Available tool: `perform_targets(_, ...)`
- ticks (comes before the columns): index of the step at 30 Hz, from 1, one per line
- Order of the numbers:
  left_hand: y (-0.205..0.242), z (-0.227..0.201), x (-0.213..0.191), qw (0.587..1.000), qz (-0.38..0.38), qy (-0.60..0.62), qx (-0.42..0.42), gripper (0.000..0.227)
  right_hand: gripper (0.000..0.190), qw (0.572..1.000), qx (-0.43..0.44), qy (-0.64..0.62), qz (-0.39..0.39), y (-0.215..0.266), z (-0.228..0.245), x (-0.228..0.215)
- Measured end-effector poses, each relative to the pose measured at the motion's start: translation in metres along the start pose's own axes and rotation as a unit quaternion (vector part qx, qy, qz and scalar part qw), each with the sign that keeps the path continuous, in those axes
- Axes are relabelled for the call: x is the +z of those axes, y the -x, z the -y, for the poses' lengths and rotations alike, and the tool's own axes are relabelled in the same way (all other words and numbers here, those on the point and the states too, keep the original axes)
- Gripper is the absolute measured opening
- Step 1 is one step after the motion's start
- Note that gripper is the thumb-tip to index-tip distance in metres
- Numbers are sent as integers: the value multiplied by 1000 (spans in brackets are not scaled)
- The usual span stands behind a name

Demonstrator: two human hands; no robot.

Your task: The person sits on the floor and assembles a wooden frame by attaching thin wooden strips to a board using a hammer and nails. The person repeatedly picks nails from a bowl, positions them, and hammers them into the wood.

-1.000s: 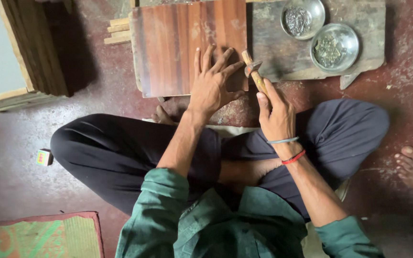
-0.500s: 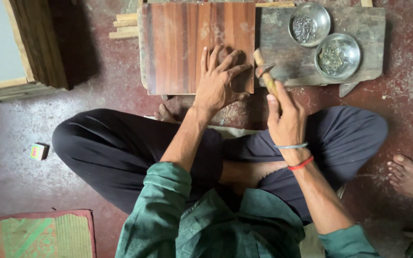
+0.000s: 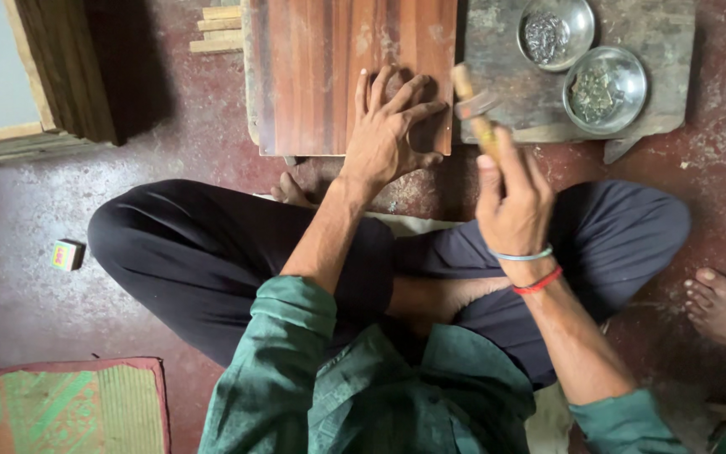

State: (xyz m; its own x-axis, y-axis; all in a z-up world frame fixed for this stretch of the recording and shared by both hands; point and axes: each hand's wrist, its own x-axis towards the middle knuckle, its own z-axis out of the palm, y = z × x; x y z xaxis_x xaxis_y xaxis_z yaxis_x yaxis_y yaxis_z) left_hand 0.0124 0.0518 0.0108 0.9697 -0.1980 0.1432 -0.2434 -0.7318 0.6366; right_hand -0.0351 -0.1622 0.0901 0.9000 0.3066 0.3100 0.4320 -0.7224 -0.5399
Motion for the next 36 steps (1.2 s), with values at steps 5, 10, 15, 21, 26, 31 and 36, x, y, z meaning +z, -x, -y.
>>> perform_targets(5,-4,0,-3,1000,12,-12,-12,79,37,998,12,16,52,-9,3,6)
perform_targets(10,1,2,-3,1000,-2,19,-6,80,37,1000,12,22,9,-8,-1,-5)
perform_targets(15,-5,1,-4,1000,11,-3,-6,79,37,999,9,10,33,-7,-2,13)
perform_targets(21,-1,3,-4,1000,7,15,-4,78,35,999,30,-2,27,-4,-8,7)
perform_targets(26,-3,3,1,1000,10,-6,-2,79,36,1000,20,5,9,-2,-6,17)
perform_targets(31,-5,6,-1,1000,22,-13,-11,80,38,993,104,-34,44,-7,-4,15)
perform_targets(36,-3,5,-1,1000,17,7,-6,78,35,999,24,-26,-14,-1,0,11)
